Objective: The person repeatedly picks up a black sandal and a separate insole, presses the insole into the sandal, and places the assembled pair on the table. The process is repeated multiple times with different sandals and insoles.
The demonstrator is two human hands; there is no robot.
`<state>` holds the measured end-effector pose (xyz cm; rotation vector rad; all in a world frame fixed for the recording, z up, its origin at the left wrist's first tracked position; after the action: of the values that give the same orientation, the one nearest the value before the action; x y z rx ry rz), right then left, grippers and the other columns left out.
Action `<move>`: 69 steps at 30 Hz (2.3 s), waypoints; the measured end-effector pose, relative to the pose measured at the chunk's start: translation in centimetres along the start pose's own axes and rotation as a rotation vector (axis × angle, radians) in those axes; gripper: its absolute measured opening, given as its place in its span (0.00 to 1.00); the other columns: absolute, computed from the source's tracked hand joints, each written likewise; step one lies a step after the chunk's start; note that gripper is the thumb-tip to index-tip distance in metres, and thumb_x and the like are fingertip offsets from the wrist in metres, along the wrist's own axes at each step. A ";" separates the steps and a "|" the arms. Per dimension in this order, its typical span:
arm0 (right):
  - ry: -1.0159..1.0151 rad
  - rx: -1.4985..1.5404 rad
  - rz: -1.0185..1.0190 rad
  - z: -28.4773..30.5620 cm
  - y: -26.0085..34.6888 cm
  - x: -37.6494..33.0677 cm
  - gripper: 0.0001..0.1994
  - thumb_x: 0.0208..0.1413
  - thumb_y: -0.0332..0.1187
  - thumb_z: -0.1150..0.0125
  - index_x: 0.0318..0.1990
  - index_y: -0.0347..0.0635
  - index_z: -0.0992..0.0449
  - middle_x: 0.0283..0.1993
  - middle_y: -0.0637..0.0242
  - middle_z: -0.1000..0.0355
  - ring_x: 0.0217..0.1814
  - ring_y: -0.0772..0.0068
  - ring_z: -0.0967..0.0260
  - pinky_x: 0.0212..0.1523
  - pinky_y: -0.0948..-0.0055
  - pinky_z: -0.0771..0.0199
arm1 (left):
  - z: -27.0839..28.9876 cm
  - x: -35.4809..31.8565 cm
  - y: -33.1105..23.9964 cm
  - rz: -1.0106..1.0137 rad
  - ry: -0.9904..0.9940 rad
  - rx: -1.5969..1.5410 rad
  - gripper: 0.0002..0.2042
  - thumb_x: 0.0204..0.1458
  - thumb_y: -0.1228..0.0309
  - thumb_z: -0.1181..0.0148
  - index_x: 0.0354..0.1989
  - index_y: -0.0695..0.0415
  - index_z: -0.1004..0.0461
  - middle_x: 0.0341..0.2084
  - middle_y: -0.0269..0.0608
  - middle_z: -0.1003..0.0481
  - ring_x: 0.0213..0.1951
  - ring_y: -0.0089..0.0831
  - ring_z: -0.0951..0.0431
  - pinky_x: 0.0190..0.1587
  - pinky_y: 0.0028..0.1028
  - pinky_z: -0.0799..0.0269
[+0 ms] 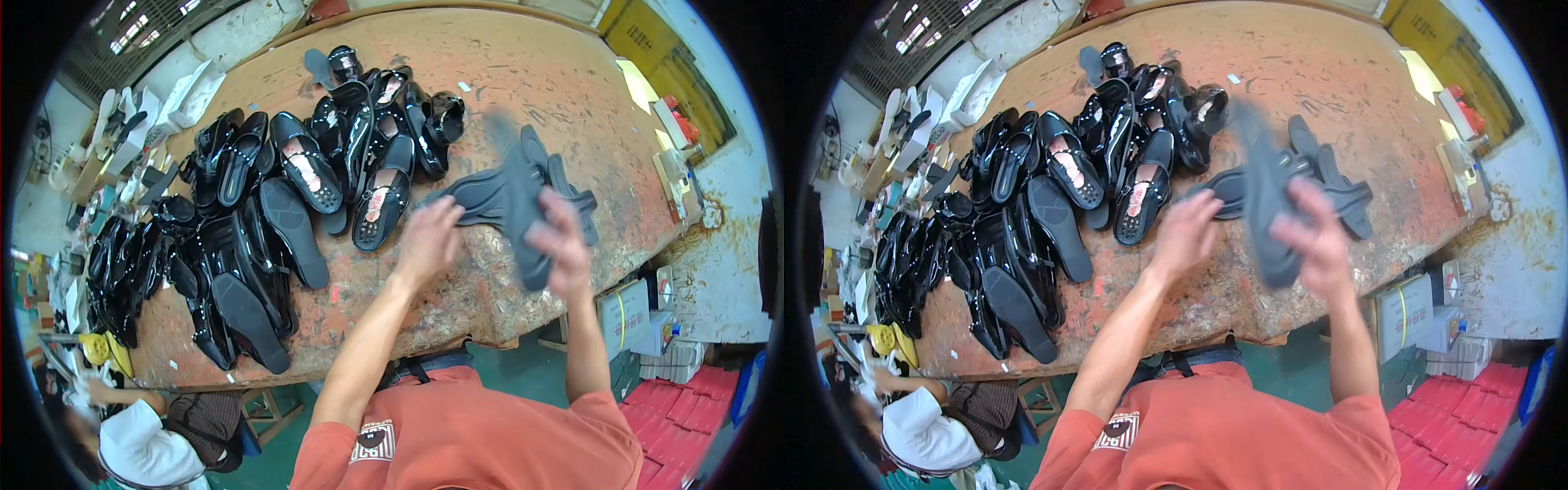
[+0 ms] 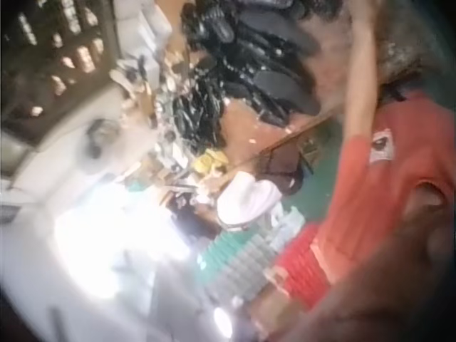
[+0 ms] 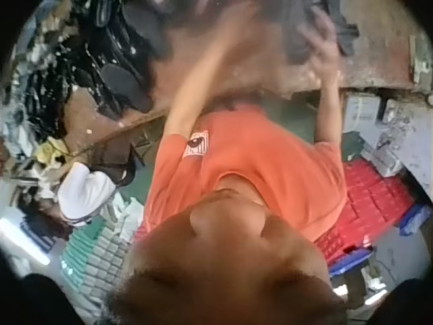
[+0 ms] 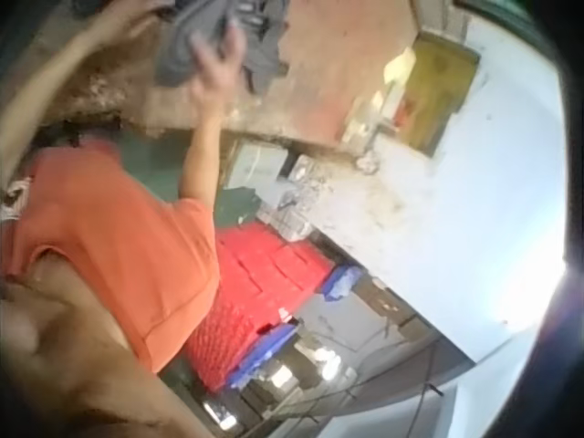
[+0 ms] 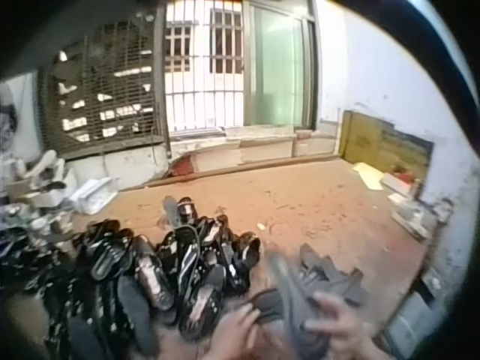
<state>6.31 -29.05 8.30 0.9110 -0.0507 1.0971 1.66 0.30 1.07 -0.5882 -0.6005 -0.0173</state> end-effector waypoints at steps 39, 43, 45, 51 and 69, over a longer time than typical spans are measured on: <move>0.651 -0.060 0.255 -19.4 8.7 6.8 0.14 0.54 0.37 0.24 0.48 0.50 0.11 0.55 0.67 0.18 0.57 0.57 0.21 0.55 0.57 0.21 | 14.8 -27.7 -1.5 1.082 -0.236 -0.488 0.16 0.66 0.81 0.38 0.61 0.68 0.20 0.45 0.41 0.23 0.40 0.25 0.16 0.49 0.25 0.14; 0.641 -0.116 0.291 -20.8 8.7 6.5 0.13 0.54 0.36 0.25 0.47 0.50 0.11 0.54 0.67 0.18 0.58 0.58 0.21 0.56 0.57 0.23 | 14.7 -27.8 -1.5 1.097 -0.271 -0.506 0.16 0.65 0.82 0.38 0.60 0.69 0.20 0.45 0.43 0.22 0.41 0.27 0.14 0.47 0.26 0.13; 0.637 -0.145 0.286 -21.0 8.7 6.3 0.12 0.53 0.36 0.25 0.46 0.50 0.11 0.53 0.67 0.18 0.58 0.58 0.21 0.56 0.57 0.24 | 14.6 -27.8 -1.6 1.115 -0.277 -0.484 0.17 0.63 0.81 0.36 0.60 0.69 0.20 0.46 0.44 0.21 0.40 0.27 0.14 0.45 0.26 0.13; 0.639 -0.147 0.310 -21.4 8.3 6.2 0.13 0.53 0.37 0.25 0.46 0.50 0.11 0.51 0.68 0.19 0.59 0.61 0.22 0.55 0.56 0.26 | 14.6 -26.8 -2.2 1.103 -0.247 -0.410 0.19 0.57 0.77 0.28 0.57 0.69 0.19 0.45 0.44 0.21 0.37 0.25 0.14 0.40 0.25 0.16; 0.600 -0.614 0.078 -19.8 9.2 5.7 0.31 0.45 0.57 0.21 0.59 0.63 0.15 0.49 0.62 0.29 0.57 0.55 0.32 0.57 0.50 0.39 | 16.3 -22.0 -1.7 0.149 0.025 -0.013 0.20 0.49 0.69 0.22 0.49 0.63 0.20 0.53 0.50 0.22 0.50 0.45 0.18 0.53 0.40 0.20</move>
<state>-5.68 -10.51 3.58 0.0157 0.0707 1.2879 -25.53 4.13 1.04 -0.6432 -0.5314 0.1112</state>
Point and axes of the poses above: each hand's wrist, its own x-axis towards the middle knuckle, its own z-axis out of the back of the hand, y = z × x, the point moved 2 cm from there along x, towards the middle knuckle
